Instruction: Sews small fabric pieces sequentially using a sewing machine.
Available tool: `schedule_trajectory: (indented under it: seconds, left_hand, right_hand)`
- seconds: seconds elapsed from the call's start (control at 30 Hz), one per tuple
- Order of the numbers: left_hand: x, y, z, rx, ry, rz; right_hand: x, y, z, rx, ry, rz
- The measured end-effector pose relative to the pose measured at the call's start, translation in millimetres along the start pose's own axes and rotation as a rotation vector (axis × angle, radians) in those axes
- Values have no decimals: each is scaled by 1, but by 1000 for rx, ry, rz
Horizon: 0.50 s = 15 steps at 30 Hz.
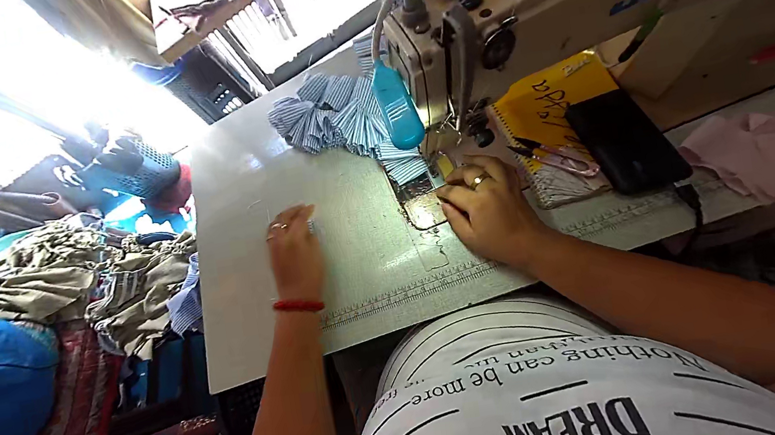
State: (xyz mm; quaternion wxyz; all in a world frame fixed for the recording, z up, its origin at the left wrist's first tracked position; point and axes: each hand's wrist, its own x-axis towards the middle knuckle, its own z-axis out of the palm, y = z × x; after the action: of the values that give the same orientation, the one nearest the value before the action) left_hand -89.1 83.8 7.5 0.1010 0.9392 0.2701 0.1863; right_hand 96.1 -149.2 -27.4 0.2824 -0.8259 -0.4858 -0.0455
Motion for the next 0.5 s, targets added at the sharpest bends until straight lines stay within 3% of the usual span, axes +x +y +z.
schedule_trajectory:
  seconds: [0.1, 0.23, 0.4, 0.5]
  left_hand:
    - [-7, -40, -26, 37, -126, -83]
    - [14, -53, -32, 70, -327, -70]
    - [26, -41, -35, 71, -251, -14]
    - [21, -38, -37, 23, -308, -11]
  right_hand:
    - [0, 0, 0, 11, 0, -26]
    - [-1, -2, 0, 19, 13, -22]
    - [-5, 0, -3, 6, 41, -14]
    - [-5, 0, -2, 2, 36, -46]
